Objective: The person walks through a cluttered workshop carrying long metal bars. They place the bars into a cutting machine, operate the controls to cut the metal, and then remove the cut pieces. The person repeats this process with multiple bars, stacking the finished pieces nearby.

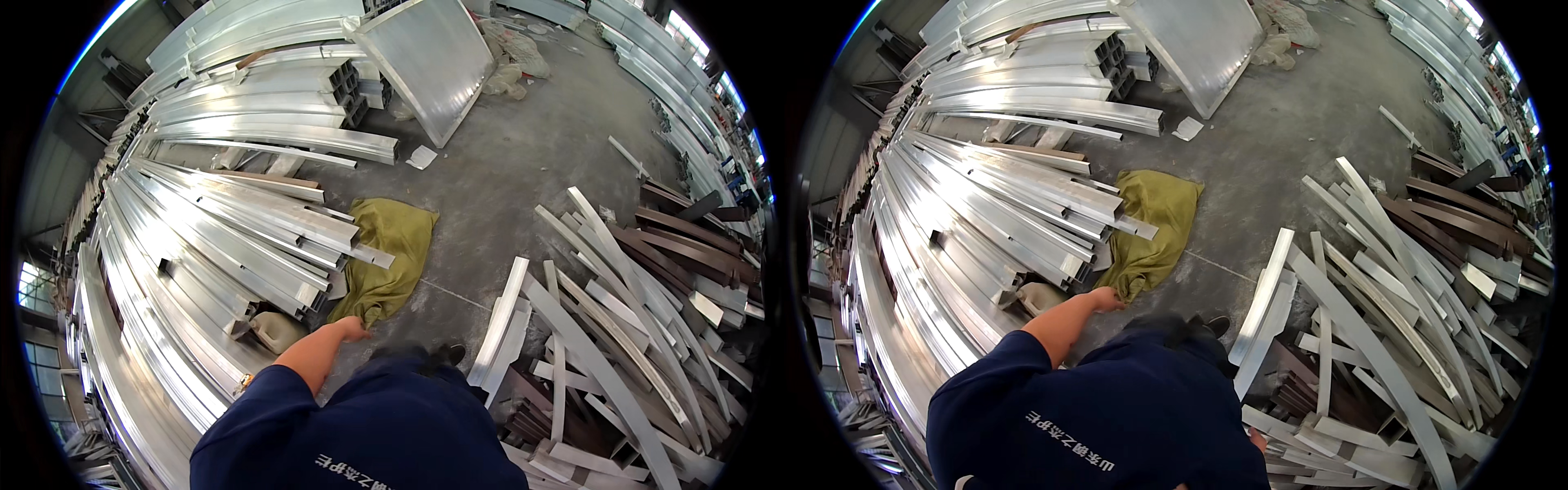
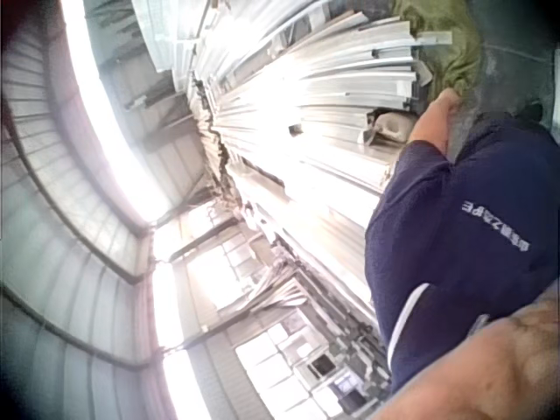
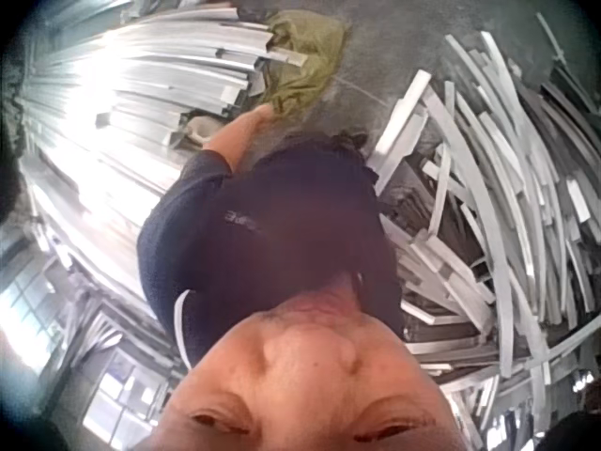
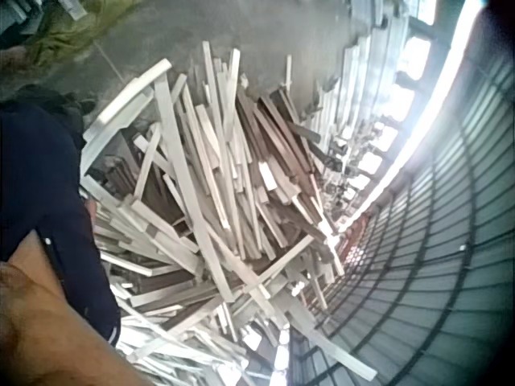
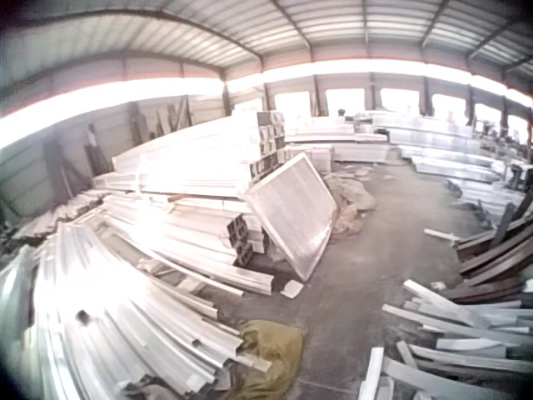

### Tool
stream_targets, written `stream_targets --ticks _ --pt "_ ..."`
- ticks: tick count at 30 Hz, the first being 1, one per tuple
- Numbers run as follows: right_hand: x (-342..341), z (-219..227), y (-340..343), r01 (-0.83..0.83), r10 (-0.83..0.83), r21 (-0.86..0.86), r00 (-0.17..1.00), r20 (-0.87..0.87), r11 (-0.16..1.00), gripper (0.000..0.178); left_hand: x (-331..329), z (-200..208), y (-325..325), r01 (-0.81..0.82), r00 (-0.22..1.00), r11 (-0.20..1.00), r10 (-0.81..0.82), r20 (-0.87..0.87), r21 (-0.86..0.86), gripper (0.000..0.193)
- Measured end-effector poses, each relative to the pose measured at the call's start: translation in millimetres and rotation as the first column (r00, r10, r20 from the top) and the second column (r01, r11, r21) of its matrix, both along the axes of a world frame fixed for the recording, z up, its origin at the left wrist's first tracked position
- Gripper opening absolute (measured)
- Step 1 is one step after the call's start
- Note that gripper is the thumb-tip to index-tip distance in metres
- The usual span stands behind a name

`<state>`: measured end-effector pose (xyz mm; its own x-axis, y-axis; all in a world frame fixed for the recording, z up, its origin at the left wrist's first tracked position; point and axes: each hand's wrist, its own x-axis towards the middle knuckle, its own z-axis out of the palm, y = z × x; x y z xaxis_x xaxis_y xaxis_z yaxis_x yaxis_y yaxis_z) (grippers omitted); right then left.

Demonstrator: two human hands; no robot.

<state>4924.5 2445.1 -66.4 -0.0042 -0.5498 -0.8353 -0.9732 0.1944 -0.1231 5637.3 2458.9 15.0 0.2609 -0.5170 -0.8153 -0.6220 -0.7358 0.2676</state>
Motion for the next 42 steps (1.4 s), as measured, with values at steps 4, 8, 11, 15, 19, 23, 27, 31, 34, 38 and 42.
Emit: stream_targets --ticks 4,8,11,15,19,23,27,31,34,38,42 --pt "53.8 47.4 -85.4 0.932 -0.937 0.104 0.343 0.066 0.348 0.042 2.9 8.9 -21.1 -0.217 0.975 0.972 0.221 0.037 -0.092 0.053" --pt "41.8 50.2 -171.9 0.884 -0.825 0.177 0.309 0.473 0.433 0.040 12.5 -8.9 -45.8 -0.260 0.965 0.966 0.260 0.023 -0.006 0.042" --pt "74.4 78.6 -246.2 0.778 -0.647 -0.063 0.563 0.515 0.626 0.037 15.7 -13.7 -77.1 -0.279 0.945 0.935 0.308 -0.110 0.219 0.043" --pt "108.3 104.2 -272.2 0.898 -0.744 0.025 0.348 0.570 0.439 0.030 39.3 -36.9 -160.1 -0.296 0.927 0.890 0.356 -0.121 0.347 0.039" --pt "129.5 121.1 -242.6 0.890 -0.805 0.028 0.397 0.441 0.455 0.035 72.9 -46.8 -283.6 -0.279 0.935 0.948 0.305 -0.180 0.155 0.034" --pt "128.9 113.9 -172.7 0.888 -0.867 -0.068 0.459 0.195 0.454 0.032 68.9 -39.7 -423.9 -0.165 0.958 0.986 0.160 -0.236 -0.003 0.031" --pt "148.0 118.4 -113.1 0.989 -0.982 0.015 0.143 0.128 0.146 0.032 46.3 -28.7 -522.3 -0.040 0.962 0.992 0.006 -0.272 -0.119 0.032" --pt "207.1 125.8 -77.3 0.968 -0.938 0.018 -0.246 0.242 -0.250 0.035 17.4 -35.6 -581.9 0.238 0.942 0.966 -0.255 -0.220 -0.100 0.032" --pt "245.2 127.3 -65.3 0.964 -0.936 0.092 -0.263 0.234 -0.248 0.039 -0.6 -48.1 -597.9 0.284 0.914 0.955 -0.296 -0.278 -0.081 0.027" --pt "274.8 105.9 -13.7 0.919 -0.913 -0.074 0.394 0.109 0.387 0.039 -24.6 -70.7 -591.3 0.389 0.876 0.917 -0.337 -0.345 0.092 0.031" --pt "290.8 107.1 -1.5 0.998 -0.973 -0.069 0.006 0.233 -0.010 0.036 -55.2 -64.8 -589.5 0.590 0.804 0.788 -0.553 -0.218 0.177 0.035"
